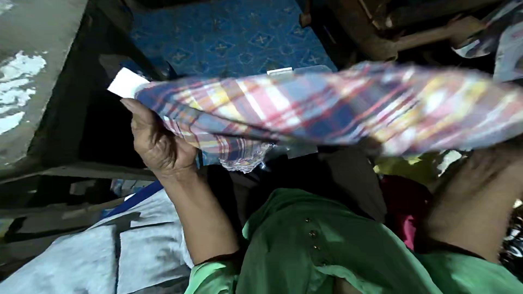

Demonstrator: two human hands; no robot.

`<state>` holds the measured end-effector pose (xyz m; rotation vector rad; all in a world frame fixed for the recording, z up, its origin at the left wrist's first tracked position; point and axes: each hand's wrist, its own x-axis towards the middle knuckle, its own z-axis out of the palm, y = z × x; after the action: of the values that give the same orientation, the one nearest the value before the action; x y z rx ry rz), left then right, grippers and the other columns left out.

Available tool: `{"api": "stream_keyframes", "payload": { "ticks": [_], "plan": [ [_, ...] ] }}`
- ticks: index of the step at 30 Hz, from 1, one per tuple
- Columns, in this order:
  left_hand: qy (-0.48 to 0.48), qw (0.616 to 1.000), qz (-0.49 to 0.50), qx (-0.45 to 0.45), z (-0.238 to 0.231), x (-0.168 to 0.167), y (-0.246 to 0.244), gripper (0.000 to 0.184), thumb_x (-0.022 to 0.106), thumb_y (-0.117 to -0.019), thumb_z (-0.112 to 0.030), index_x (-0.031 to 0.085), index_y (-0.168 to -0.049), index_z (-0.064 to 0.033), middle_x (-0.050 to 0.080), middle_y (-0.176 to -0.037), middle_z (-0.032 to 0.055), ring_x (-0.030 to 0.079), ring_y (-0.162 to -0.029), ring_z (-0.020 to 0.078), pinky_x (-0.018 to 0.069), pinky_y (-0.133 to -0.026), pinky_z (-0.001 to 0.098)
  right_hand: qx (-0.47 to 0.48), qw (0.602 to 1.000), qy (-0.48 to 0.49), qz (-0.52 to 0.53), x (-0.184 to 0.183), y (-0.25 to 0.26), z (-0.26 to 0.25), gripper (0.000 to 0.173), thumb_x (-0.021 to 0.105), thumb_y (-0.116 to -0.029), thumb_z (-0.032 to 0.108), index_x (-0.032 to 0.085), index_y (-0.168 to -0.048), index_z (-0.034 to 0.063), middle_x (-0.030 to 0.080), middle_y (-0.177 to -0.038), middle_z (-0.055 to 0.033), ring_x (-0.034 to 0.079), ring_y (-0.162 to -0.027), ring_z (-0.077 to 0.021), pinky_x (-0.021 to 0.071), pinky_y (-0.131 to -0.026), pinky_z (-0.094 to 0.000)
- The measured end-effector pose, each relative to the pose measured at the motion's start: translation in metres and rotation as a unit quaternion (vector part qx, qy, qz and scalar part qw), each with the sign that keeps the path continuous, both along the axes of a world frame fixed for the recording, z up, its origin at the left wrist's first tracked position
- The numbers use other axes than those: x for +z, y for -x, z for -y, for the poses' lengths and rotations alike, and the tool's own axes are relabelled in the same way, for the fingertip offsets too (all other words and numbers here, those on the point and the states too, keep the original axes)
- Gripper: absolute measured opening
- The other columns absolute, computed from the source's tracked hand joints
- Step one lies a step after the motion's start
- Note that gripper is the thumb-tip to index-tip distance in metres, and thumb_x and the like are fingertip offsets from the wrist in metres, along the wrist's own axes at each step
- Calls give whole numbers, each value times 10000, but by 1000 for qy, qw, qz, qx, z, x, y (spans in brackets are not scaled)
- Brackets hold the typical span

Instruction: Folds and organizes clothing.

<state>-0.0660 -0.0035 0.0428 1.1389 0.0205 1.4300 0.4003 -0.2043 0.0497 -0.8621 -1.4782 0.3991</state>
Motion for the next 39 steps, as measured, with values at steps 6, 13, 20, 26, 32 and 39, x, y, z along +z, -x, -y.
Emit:
{"api": "stream_keyframes", "payload": {
  "ticks": [6,13,20,26,32,39],
  "plan": [
    [-9,957,-284,53,-4,-17,14,158,645,-982,-449,757,-922,-356,747,-886,-177,687,-805,-54,584,-741,164,117,885,450,31,-63,81,5,220,579,-976,186,626,-762,165,528,-535,157,456,-450,82,394,-445,-113],
    [-25,964,-261,53,-5,-18,20,162,646,-991,-407,759,-921,-315,742,-875,-159,681,-795,-47,574,-736,161,-157,851,485,128,-81,107,-6,206,652,-1005,150,667,-929,-41,590,-719,-106,549,-629,-180,490,-627,-414],
    [-28,969,-241,51,-6,-22,19,160,636,-1004,-370,760,-940,-291,752,-903,-140,696,-825,-26,582,-768,178,-81,838,460,284,-83,140,-2,211,713,-906,193,734,-897,-17,660,-967,-228,620,-1000,-431,452,-847,-657],
    [-9,978,-198,64,-4,-19,19,174,623,-1013,-354,772,-975,-273,759,-942,-126,700,-872,-20,584,-810,187,17,948,300,-104,-68,109,0,119,660,-956,170,761,-895,185,717,-790,112,634,-670,37,548,-609,-164],
    [41,995,-90,32,-12,-21,22,290,487,-1081,-320,687,-1188,-140,736,-1124,2,691,-1080,115,557,-996,336,99,958,170,-207,-51,72,-22,578,572,-1015,497,408,-1537,310,627,-1347,123,655,-1133,-32,581,-931,-228],
    [152,963,-181,133,-11,-20,14,342,345,-1111,-237,677,-1065,-175,751,-1008,-39,714,-980,74,595,-909,298,-65,844,485,-220,-93,103,-20,191,526,-1014,-4,655,-1147,39,692,-886,3,652,-716,-45,575,-656,-216]
  ]
}}
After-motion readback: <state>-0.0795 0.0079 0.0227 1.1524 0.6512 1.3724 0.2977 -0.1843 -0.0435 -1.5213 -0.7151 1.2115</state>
